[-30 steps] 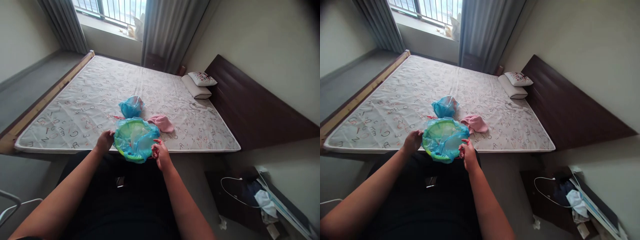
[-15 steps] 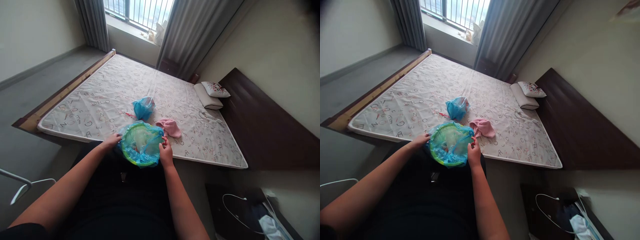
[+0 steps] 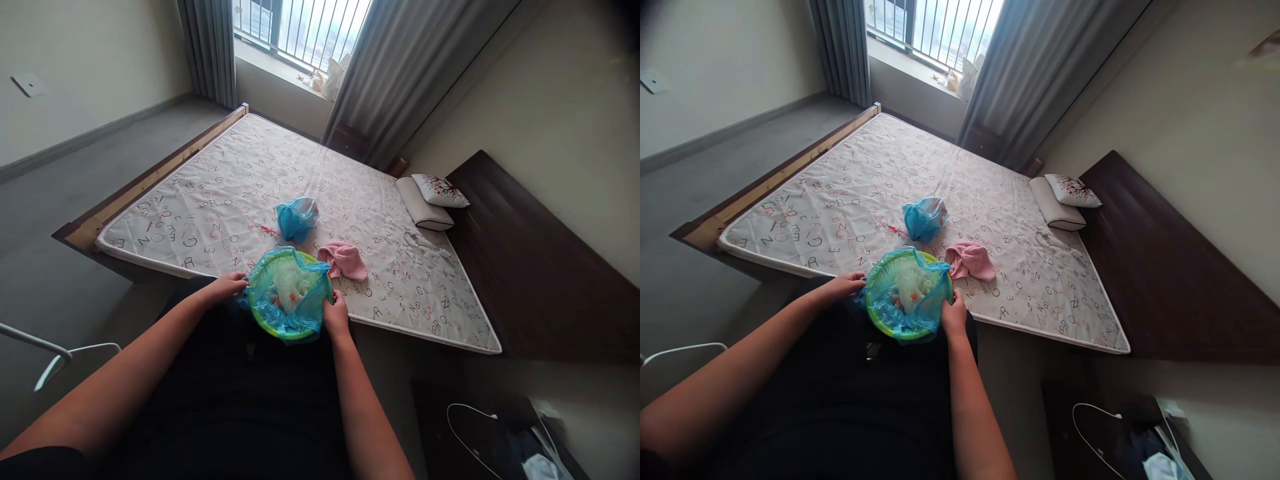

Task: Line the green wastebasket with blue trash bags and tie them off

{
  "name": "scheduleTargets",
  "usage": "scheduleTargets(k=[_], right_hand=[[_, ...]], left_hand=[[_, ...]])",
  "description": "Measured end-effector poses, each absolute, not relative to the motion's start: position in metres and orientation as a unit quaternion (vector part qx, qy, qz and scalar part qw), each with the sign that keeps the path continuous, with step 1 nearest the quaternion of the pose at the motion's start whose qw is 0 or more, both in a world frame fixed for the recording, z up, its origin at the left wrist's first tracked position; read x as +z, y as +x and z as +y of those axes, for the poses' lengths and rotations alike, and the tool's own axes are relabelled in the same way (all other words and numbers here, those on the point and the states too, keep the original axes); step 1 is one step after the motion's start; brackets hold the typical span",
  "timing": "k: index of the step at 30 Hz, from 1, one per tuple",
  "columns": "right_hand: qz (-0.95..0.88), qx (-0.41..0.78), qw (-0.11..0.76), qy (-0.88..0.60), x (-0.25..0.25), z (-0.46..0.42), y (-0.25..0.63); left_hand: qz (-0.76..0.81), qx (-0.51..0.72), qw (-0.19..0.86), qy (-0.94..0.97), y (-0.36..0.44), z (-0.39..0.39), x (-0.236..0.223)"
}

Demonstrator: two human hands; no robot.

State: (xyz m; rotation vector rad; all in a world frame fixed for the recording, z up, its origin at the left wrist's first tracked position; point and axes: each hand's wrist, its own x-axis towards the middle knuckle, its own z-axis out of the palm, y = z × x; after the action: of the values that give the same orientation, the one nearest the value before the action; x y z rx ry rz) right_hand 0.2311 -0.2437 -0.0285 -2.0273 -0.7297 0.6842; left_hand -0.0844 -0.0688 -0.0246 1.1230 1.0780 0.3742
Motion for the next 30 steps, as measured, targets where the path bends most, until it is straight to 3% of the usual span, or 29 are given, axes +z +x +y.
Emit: scheduleTargets(k=[4, 10, 13, 21, 26, 30], right_hand=[[-0.338, 0.217, 0.396, -0.826, -0.017, -0.242, 0.225], [-0.329, 0.210, 0.399, -0.830, -0.002, -0.229, 0.224], [-0.324, 0.220, 0.393, -0.832, 0.004, -0.223, 0.225], [-0.379, 0.170, 0.311, -0.855, 0.028, -0.224, 0.210], [-0.389, 0.164, 0.323, -0.847, 0.021, -0.232, 0.198], [-0.375, 0.197, 0.378, -0.823, 0.006, -0.236, 0.184]], left_hand=[[0.512, 0.317, 0.667, 0.438, -0.082, -0.063, -0.004], [0.398, 0.338, 0.718, 0.461, -0.073, -0.085, 0.048], [0.410, 0.306, 0.668, 0.540, -0.067, -0.104, 0.059], [0.488, 0.114, 0.356, 0.789, -0.047, -0.157, 0.074], [0.503, 0.073, 0.293, 0.810, -0.024, -0.191, 0.077], [0.450, 0.053, 0.314, 0.834, -0.008, -0.213, 0.072]])
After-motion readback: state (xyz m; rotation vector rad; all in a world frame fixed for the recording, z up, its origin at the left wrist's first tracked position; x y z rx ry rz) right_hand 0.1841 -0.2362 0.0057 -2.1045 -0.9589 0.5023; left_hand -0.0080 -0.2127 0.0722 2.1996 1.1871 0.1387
